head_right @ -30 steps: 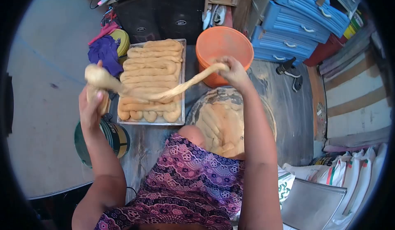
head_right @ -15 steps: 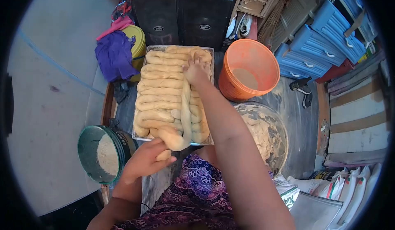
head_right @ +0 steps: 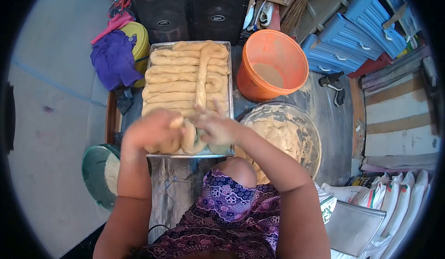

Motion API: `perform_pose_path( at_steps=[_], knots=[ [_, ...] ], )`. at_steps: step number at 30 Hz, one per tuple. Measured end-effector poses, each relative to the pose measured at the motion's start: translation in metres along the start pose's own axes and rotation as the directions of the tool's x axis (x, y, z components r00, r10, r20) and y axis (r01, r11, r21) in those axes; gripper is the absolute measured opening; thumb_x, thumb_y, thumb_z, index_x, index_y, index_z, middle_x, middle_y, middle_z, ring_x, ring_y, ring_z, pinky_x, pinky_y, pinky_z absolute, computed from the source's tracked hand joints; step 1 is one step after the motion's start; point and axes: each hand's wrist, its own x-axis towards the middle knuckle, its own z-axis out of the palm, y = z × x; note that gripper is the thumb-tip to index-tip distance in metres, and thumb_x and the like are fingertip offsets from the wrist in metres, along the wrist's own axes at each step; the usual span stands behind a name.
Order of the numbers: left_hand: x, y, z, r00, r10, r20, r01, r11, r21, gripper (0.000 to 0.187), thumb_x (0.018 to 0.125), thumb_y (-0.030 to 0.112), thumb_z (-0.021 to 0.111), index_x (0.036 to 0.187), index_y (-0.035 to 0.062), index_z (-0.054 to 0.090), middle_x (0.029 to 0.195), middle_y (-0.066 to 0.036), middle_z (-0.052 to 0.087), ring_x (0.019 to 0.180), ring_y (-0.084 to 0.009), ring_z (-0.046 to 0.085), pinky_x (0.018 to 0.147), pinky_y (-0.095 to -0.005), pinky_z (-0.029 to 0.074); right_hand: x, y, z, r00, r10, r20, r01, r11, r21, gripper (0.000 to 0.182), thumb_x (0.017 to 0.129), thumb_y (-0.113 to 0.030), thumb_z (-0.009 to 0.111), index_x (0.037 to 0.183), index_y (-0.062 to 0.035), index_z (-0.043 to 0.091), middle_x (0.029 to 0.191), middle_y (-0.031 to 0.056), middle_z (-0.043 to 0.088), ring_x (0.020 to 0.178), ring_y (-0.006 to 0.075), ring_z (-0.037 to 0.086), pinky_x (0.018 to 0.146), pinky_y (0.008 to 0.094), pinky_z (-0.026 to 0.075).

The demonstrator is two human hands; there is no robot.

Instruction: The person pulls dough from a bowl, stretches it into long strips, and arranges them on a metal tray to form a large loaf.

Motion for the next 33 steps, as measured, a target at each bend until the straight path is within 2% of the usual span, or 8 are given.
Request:
perform_pose_path(
  at_steps=[5, 11, 15, 17, 20, 24, 29, 33],
  knots=[
    [0.059, 0.011, -0.070, 0.852, 0.124, -0.509, -0.440, 0.698, -0.565, 0.030, 0.084, 0.032, 0.059, 0.099, 0.0060, 0.059, 0.074, -0.002, 0.058, 0.069, -0.0103, 0.055, 0.062, -0.0252, 0.045, -0.022, -0.004, 0.013, 0.997, -0.025, -0.073, 0.020, 0.997, -0.078, 0.041, 0.064, -0.017, 0.065, 0.104, -0.0114, 0.057, 0.116, 0.0092, 0.048, 0.129, 0.0304, 0.030, 0.105, 0.0594, 0.012],
    [0.199, -0.021, -0.117, 0.804, -0.194, -0.562, -0.541, 0.153, -0.827, 0.024, 0.085, 0.026, 0.060, 0.097, 0.0061, 0.057, 0.074, -0.005, 0.057, 0.059, -0.0124, 0.050, 0.051, -0.0269, 0.042, -0.035, 0.002, 0.004, 0.975, -0.133, -0.179, 0.159, 0.977, 0.141, 0.044, 0.057, -0.014, 0.065, 0.100, -0.0083, 0.055, 0.108, 0.0096, 0.048, 0.120, 0.0306, 0.038, 0.106, 0.0489, 0.023],
    [0.257, -0.071, -0.072, 0.820, -0.143, -0.554, -0.292, 0.728, -0.620, 0.028, 0.078, 0.024, 0.065, 0.095, 0.0024, 0.059, 0.080, -0.009, 0.060, 0.073, -0.0191, 0.057, 0.067, -0.0318, 0.046, -0.047, 0.011, 0.017, 0.979, -0.122, -0.163, 0.144, 0.981, 0.126, 0.041, 0.062, -0.017, 0.067, 0.101, -0.0078, 0.056, 0.116, 0.0114, 0.047, 0.120, 0.0316, 0.039, 0.105, 0.0495, 0.024],
    [0.259, -0.087, -0.050, 0.843, -0.129, -0.522, 0.041, 0.983, -0.176, 0.038, 0.074, 0.027, 0.067, 0.099, -0.0016, 0.061, 0.094, -0.016, 0.063, 0.087, -0.0252, 0.061, 0.079, -0.0322, 0.046, -0.046, 0.013, 0.019, 0.979, -0.115, -0.170, 0.138, 0.981, 0.134, 0.042, 0.064, -0.019, 0.068, 0.103, -0.0081, 0.056, 0.121, 0.0118, 0.045, 0.121, 0.0317, 0.038, 0.106, 0.0494, 0.023],
    [0.248, -0.070, -0.045, 0.912, -0.164, -0.377, 0.251, 0.948, 0.196, 0.047, 0.071, 0.030, 0.068, 0.103, -0.0035, 0.061, 0.103, -0.022, 0.062, 0.098, -0.0316, 0.059, 0.085, -0.0336, 0.045, -0.044, 0.012, 0.017, 0.977, -0.022, -0.213, 0.090, 0.945, 0.315, 0.038, 0.067, -0.023, 0.071, 0.099, -0.0085, 0.057, 0.129, 0.0105, 0.042, 0.126, 0.0309, 0.034, 0.107, 0.0483, 0.022],
    [0.265, -0.069, -0.047, 0.875, 0.033, -0.483, 0.160, 0.922, 0.352, 0.046, 0.071, 0.030, 0.067, 0.102, -0.0037, 0.061, 0.101, -0.023, 0.062, 0.097, -0.0345, 0.059, 0.083, -0.0346, 0.046, -0.044, 0.010, 0.020, 0.963, -0.105, -0.246, 0.101, 0.994, -0.029, 0.032, 0.063, -0.019, 0.069, 0.091, -0.0087, 0.058, 0.129, 0.0105, 0.043, 0.122, 0.0312, 0.037, 0.104, 0.0523, 0.021],
    [0.288, -0.050, -0.080, 0.518, -0.103, -0.849, -0.016, 0.991, -0.130, 0.038, 0.074, 0.033, 0.061, 0.089, -0.0016, 0.061, 0.089, -0.022, 0.063, 0.087, -0.0361, 0.061, 0.077, -0.0409, 0.048, -0.047, 0.006, 0.006, 0.920, -0.216, -0.327, 0.273, 0.952, 0.139, 0.033, 0.059, -0.020, 0.068, 0.089, -0.0086, 0.059, 0.119, 0.0109, 0.049, 0.115, 0.0293, 0.042, 0.099, 0.0534, 0.024],
    [0.306, -0.059, -0.075, 0.525, -0.170, -0.834, 0.066, 0.985, -0.159, 0.038, 0.075, 0.032, 0.059, 0.092, -0.0023, 0.060, 0.092, -0.024, 0.063, 0.090, -0.0362, 0.060, 0.079, -0.0405, 0.047, -0.052, -0.004, 0.001, 0.970, -0.019, -0.241, 0.060, 0.985, 0.163, 0.033, 0.061, -0.021, 0.067, 0.089, -0.0069, 0.058, 0.105, 0.0105, 0.054, 0.105, 0.0279, 0.045, 0.096, 0.0455, 0.029]
  ],
)
